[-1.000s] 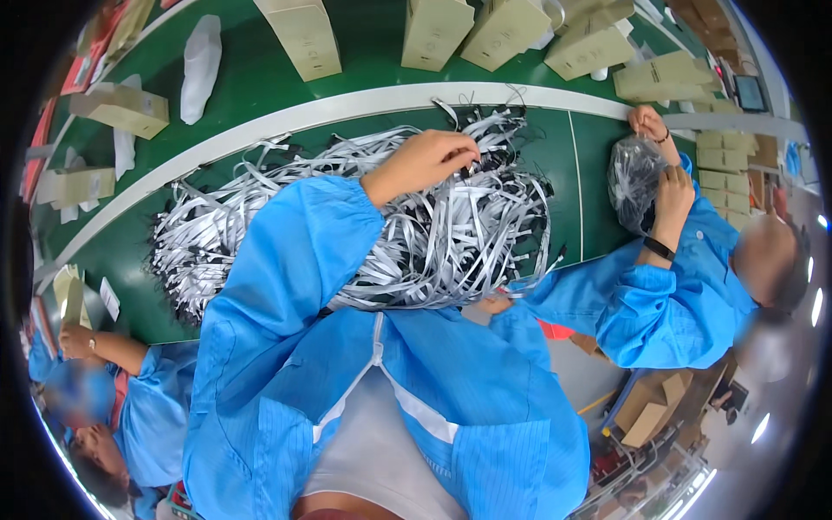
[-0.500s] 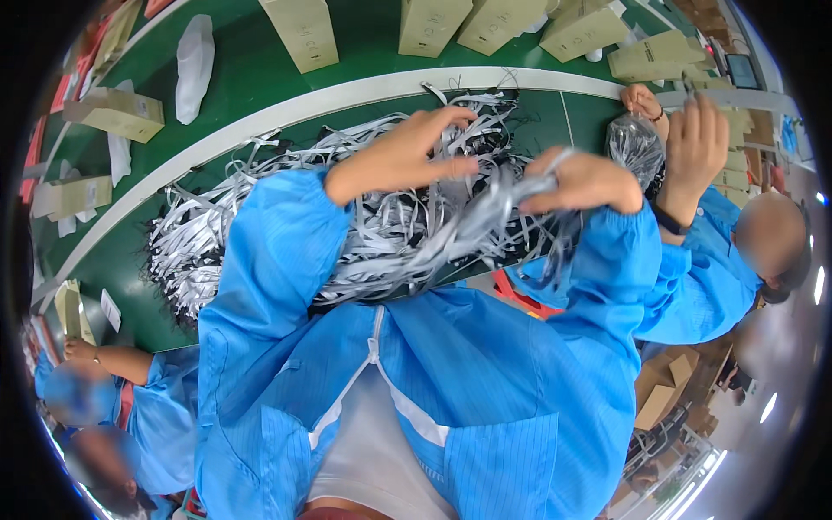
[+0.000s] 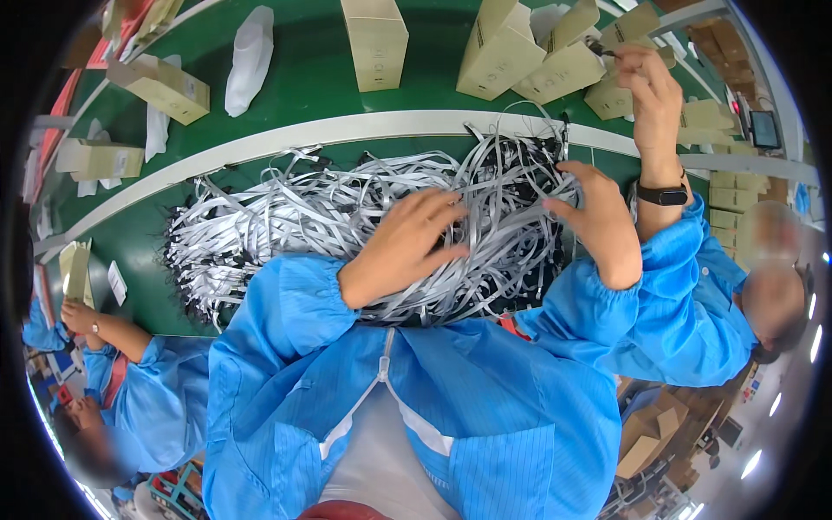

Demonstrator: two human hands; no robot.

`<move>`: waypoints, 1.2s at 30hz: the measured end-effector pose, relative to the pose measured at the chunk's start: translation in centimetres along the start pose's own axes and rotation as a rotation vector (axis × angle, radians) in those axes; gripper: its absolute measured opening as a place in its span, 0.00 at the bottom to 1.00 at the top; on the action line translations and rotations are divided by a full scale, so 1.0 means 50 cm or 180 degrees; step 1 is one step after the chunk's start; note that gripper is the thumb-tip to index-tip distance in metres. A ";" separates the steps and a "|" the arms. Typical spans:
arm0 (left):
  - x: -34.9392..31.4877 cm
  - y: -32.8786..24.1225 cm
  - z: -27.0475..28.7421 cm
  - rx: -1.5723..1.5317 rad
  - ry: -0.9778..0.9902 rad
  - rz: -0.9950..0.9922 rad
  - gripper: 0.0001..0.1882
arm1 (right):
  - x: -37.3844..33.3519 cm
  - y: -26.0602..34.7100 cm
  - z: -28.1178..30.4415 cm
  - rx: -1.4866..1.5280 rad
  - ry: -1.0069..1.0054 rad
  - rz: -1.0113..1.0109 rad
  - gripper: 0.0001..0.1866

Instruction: The worker is picking up long white plastic strips from a pile and bundling or organizing them into paper boxes.

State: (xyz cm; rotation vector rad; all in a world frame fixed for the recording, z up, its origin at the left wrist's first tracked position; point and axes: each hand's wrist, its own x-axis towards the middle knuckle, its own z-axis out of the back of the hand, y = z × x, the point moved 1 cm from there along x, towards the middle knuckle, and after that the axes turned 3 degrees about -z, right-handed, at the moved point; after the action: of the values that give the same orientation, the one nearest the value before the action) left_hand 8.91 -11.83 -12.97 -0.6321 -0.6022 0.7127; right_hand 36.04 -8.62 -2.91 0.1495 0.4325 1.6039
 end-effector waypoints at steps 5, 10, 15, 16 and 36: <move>0.137 0.047 -0.007 0.0688 -0.0964 0.0720 0.12 | 0.141 0.038 -0.067 0.0513 -0.0315 0.1284 0.17; 0.165 0.103 -0.032 0.0856 -0.0849 0.0345 0.10 | 0.223 0.048 -0.156 -0.0016 0.0773 0.1382 0.16; 0.178 0.022 0.081 -0.0645 -0.1353 0.0568 0.06 | 0.192 0.082 -0.072 0.1221 0.0839 0.2141 0.19; 0.188 -0.028 0.125 -0.1710 -0.1402 0.0681 0.05 | 0.176 0.104 -0.049 0.1946 0.0727 0.2036 0.21; 0.092 0.011 0.263 -0.0486 -0.1290 -0.0082 0.05 | 0.142 0.331 0.052 0.4148 -0.1229 0.1972 0.13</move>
State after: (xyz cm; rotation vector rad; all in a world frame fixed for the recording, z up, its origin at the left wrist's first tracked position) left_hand 2.49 -3.98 -3.43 -0.6230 -1.0448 0.7815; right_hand 20.91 -1.55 4.31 1.6730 1.1389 1.5671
